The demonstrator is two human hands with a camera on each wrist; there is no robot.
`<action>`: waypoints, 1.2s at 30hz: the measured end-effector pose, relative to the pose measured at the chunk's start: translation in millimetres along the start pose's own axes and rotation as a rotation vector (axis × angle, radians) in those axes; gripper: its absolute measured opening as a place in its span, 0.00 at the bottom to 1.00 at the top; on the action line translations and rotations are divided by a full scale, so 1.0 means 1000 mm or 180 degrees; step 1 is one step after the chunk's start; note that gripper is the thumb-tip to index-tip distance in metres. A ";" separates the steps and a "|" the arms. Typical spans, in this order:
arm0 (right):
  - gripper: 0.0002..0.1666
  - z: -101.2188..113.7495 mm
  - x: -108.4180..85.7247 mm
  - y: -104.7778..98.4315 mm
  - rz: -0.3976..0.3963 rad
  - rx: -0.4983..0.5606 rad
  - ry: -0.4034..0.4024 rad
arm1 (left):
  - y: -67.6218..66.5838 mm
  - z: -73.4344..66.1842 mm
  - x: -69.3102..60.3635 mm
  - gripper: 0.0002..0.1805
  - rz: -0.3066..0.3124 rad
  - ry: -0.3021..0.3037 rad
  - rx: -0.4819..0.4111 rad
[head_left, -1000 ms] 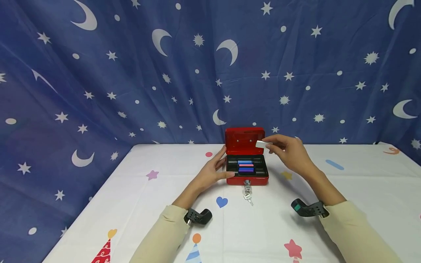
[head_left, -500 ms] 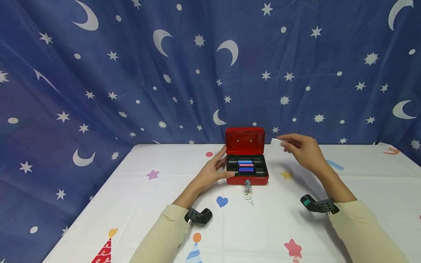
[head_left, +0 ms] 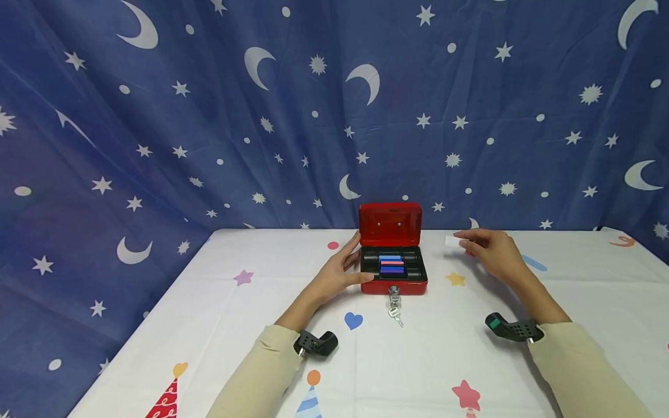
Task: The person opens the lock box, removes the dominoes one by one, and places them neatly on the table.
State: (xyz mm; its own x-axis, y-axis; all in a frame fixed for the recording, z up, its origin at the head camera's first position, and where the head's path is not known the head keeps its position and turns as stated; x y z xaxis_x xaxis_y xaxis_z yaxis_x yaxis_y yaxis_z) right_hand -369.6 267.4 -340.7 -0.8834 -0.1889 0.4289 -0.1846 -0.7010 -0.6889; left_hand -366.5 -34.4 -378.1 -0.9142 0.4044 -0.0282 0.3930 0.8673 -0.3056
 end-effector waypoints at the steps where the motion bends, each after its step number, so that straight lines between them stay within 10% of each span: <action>1: 0.16 -0.002 -0.001 0.001 0.0019 -0.0017 -0.0012 | 0.000 0.000 0.000 0.53 -0.0005 0.0010 -0.0001; 9: 0.16 -0.021 -0.004 0.012 0.0162 -0.0033 0.0031 | 0.002 -0.014 -0.008 0.52 0.0132 0.0015 -0.0011; 36: 0.17 -0.030 -0.009 0.025 0.0309 -0.0187 0.0146 | -0.001 0.002 0.001 0.53 -0.0027 -0.0001 0.0002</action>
State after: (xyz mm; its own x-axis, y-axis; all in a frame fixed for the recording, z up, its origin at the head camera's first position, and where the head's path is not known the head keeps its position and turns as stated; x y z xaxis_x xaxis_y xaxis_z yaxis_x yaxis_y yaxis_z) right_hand -379.0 271.7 -379.6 -0.9168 -0.2214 0.3322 -0.1208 -0.6392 -0.7595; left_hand -368.0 -35.8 -379.4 -0.9175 0.3968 -0.0259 0.3851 0.8705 -0.3064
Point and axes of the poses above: each hand's wrist, its own x-axis towards the middle knuckle, its own y-axis out of the palm, z = x × y, the point moved 9 cm from there along x, towards the middle knuckle, and after that the axes turned 12 degrees about -y, right-handed, at the moved point
